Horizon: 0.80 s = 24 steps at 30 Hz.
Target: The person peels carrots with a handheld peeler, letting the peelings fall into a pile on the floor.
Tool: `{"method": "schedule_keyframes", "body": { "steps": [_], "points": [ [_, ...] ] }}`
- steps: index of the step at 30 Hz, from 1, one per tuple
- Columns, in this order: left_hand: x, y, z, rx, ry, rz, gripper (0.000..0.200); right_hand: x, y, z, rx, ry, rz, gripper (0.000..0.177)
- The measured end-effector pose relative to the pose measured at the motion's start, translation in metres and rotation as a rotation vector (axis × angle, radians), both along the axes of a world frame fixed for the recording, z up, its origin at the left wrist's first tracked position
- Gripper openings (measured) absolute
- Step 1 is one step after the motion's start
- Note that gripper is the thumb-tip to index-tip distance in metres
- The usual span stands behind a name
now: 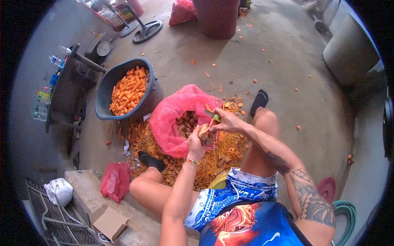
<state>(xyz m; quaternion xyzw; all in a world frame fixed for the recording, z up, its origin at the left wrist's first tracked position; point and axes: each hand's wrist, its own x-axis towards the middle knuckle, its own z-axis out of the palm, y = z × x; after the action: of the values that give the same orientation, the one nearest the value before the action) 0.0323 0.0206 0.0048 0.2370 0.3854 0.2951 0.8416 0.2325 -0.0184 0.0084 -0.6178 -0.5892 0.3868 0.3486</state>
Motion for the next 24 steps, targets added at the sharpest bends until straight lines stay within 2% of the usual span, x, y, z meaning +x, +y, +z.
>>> {"method": "schedule_keyframes", "body": {
  "steps": [3, 6, 7, 9, 10, 11, 12, 14, 16, 17, 20, 21, 24],
  "points": [
    [-0.003, -0.011, 0.007, 0.278, 0.066, -0.074, 0.042, -0.004, -0.009, 0.004, 0.08, -0.038, -0.019, 0.057],
    [-0.02, -0.008, -0.005, 0.328, -0.022, -0.182, 0.042, 0.013, -0.001, -0.006, 0.229, -0.128, -0.286, 0.057],
    [-0.022, -0.009, -0.011, 0.265, -0.059, -0.163, 0.042, 0.022, 0.002, 0.014, 0.04, -0.147, -0.445, 0.055],
    [-0.022, -0.007, -0.016, 0.153, -0.135, -0.127, 0.042, 0.02, -0.002, 0.013, 0.206, -0.151, -0.373, 0.054],
    [-0.014, -0.01, -0.005, 0.154, -0.083, -0.049, 0.041, 0.016, -0.002, 0.008, 0.296, -0.152, -0.338, 0.054],
    [0.001, -0.017, 0.005, 0.158, -0.036, 0.03, 0.041, 0.007, -0.004, 0.002, 0.496, -0.1, -0.138, 0.055],
    [0.009, -0.019, 0.011, 0.157, 0.012, 0.109, 0.041, -0.003, -0.013, 0.004, 0.228, -0.21, -0.054, 0.056],
    [0.004, -0.015, -0.002, 0.233, -0.018, 0.006, 0.041, 0.004, -0.012, 0.01, 0.146, -0.16, -0.072, 0.057],
    [-0.011, -0.007, -0.014, 0.217, -0.111, -0.089, 0.041, 0.011, -0.004, 0.013, 0.145, -0.06, -0.331, 0.059],
    [-0.013, -0.006, -0.017, 0.186, -0.198, -0.097, 0.042, 0.02, 0.004, 0.014, -0.039, 0.016, -0.461, 0.062],
    [-0.008, -0.009, -0.01, 0.127, -0.102, 0.01, 0.042, 0.008, -0.004, -0.002, 0.487, -0.136, -0.133, 0.062],
    [-0.008, -0.006, -0.011, 0.178, -0.074, -0.019, 0.044, 0.003, -0.015, 0.005, 0.239, -0.202, -0.023, 0.06],
    [-0.012, -0.009, -0.023, 0.294, 0.019, -0.099, 0.051, 0.022, 0.002, -0.012, 0.124, -0.233, -0.322, 0.056]
  ]
}}
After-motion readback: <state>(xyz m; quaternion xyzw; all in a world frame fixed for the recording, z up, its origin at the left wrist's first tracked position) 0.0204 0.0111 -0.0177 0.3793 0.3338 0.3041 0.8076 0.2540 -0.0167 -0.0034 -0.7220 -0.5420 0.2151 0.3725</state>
